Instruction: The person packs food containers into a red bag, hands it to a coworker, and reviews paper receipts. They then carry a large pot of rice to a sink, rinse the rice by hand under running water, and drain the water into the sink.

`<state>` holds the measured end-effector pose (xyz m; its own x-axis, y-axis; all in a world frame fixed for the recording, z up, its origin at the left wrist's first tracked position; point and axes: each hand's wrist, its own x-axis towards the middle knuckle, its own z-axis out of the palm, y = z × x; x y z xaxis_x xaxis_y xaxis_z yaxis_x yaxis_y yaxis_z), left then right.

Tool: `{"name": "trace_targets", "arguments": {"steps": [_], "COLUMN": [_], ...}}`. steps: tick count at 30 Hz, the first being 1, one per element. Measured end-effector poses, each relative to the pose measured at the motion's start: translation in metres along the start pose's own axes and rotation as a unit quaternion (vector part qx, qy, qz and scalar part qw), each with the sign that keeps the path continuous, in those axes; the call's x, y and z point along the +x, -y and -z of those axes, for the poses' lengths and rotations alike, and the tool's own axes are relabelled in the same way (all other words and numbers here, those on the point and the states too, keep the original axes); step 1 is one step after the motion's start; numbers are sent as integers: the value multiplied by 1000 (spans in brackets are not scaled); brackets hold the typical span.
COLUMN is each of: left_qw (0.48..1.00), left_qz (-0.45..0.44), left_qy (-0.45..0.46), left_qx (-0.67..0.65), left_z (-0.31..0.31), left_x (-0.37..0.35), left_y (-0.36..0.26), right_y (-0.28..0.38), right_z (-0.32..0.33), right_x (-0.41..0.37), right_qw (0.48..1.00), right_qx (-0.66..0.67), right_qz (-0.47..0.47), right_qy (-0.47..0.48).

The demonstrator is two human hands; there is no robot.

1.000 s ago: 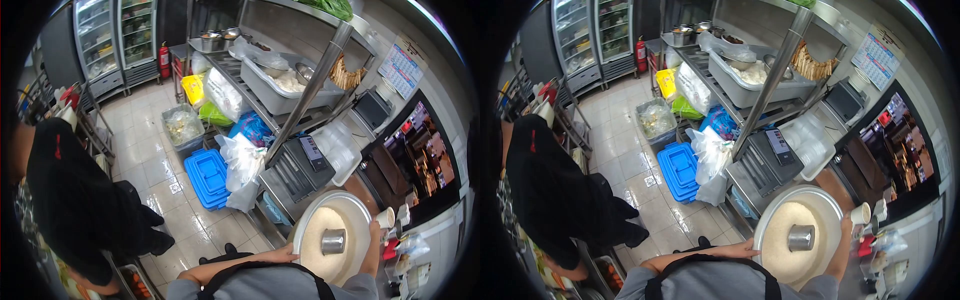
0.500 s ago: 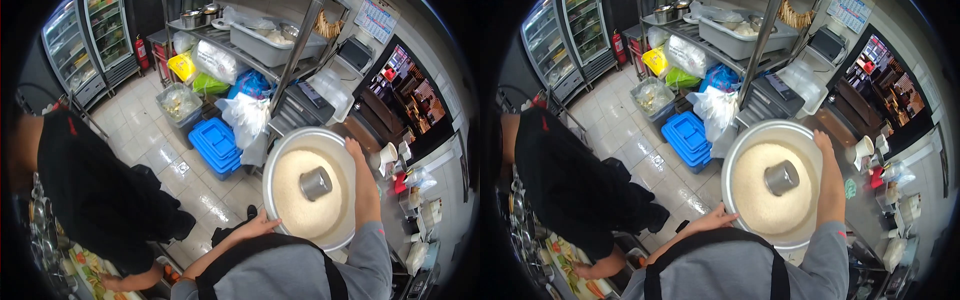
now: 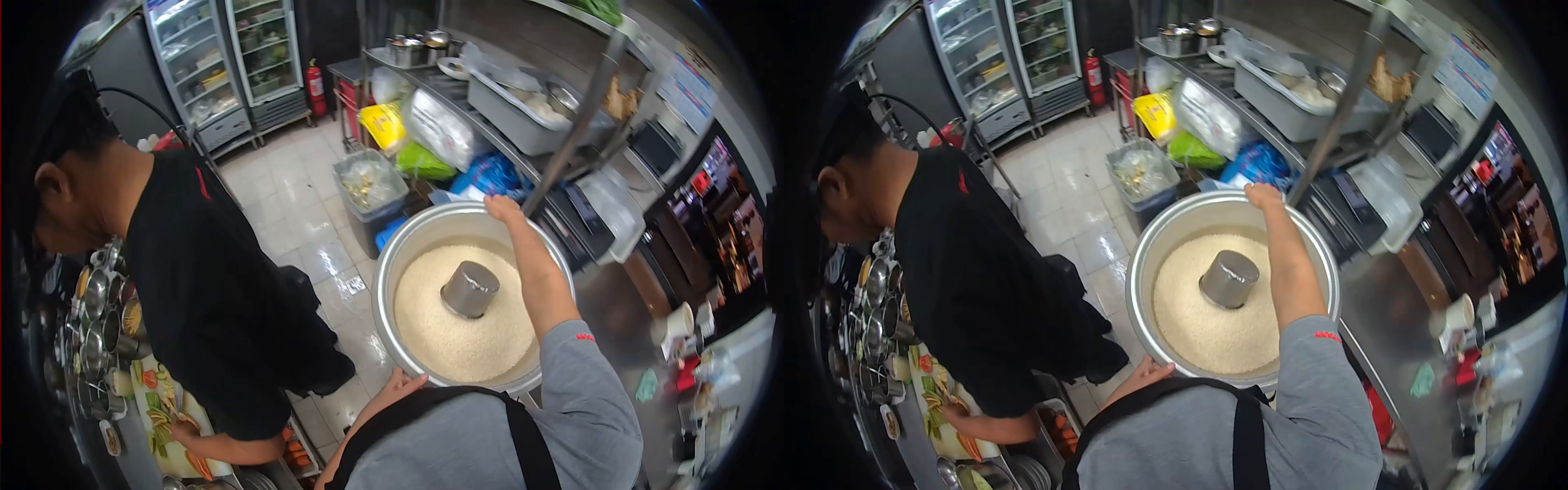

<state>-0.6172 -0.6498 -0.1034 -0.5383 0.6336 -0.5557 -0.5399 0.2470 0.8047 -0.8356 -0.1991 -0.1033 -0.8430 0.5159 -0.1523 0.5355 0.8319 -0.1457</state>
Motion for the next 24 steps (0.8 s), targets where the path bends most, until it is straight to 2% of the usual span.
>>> {"name": "trace_targets", "arguments": {"steps": [4,6,9,14,17,20,24], "left_qw": [994,991,980,959,946,939,932], "left_qz": [20,23,40,8,-4,-28,-47], "left_qy": [-67,-107,-164,-228,-259,-267,-276], "left_qx": [-79,-74,-105,-169,-195,-214,-229], "left_z": [11,24,42,78,100,127,157], "left_x": [28,50,70,96,105,119,139], "left_y": [-44,-47,-56,-83,-89,-104,-122], "right_y": [82,120,181,276,321,363,406], "right_z": [-10,-19,-23,-73,-77,-34,-51], "right_x": [60,101,131,204,223,225,284], "right_qw": [998,995,986,972,958,962,952], "right_qx": [24,19,21,-3,7,-2,6], "right_qz": [53,97,138,225,271,260,301], "right_qy": [29,34,96,67,89,83,55]}}
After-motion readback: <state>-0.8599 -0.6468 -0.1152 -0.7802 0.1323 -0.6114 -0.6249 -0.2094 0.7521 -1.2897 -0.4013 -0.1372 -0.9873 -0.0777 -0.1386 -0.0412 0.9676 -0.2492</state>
